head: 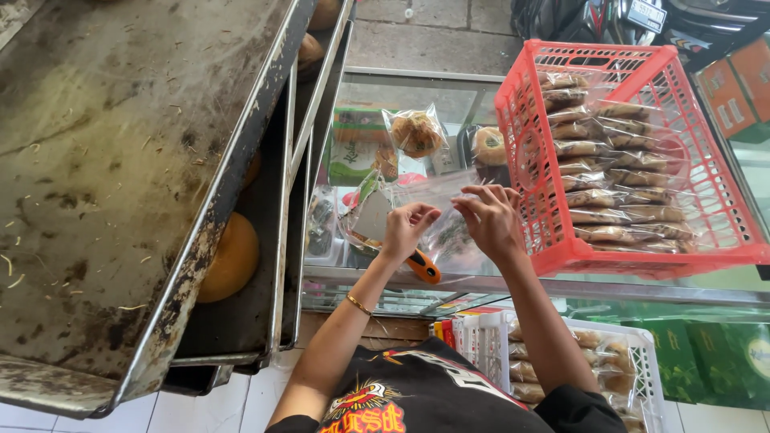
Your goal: Packaging freshly baked bread into individual plastic bags and arranging them in a tray for display.
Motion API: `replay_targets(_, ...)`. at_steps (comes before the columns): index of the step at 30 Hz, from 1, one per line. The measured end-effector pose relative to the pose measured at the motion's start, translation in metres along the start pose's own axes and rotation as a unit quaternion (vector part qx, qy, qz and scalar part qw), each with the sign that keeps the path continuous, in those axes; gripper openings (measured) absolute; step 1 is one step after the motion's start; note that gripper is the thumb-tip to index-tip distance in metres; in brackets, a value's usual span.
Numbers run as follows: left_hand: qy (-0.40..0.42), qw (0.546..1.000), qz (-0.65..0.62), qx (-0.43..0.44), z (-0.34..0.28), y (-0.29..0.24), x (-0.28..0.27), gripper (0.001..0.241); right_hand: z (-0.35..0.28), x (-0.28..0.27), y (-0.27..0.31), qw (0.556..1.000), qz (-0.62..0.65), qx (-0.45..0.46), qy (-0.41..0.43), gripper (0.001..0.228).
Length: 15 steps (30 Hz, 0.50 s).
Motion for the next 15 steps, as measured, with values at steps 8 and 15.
replay_targets(8, -0.102, 0.971, 0.18, 0.12, -0.009, -0.095, -0.015, 0.057, -0.008, -0.013, 0.001, 0.998, -0.012, -0.001, -0.067, 0.015)
replay_targets(15, -0.024, 0.945, 0.211, 0.251, -0.024, -0.099, 0.018, 0.028, -0.016, -0.043, 0.019, 0.999, -0.019, 0.007, -0.05, 0.009)
Point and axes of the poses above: each hand's wrist, its own z-axis towards the middle knuckle, its own x-axis out of the palm, y = z × x, the point moved 7 cm from there along z, towards the middle knuckle, and after that the axes turned 2 degrees about -y, right-handed, at the moved point
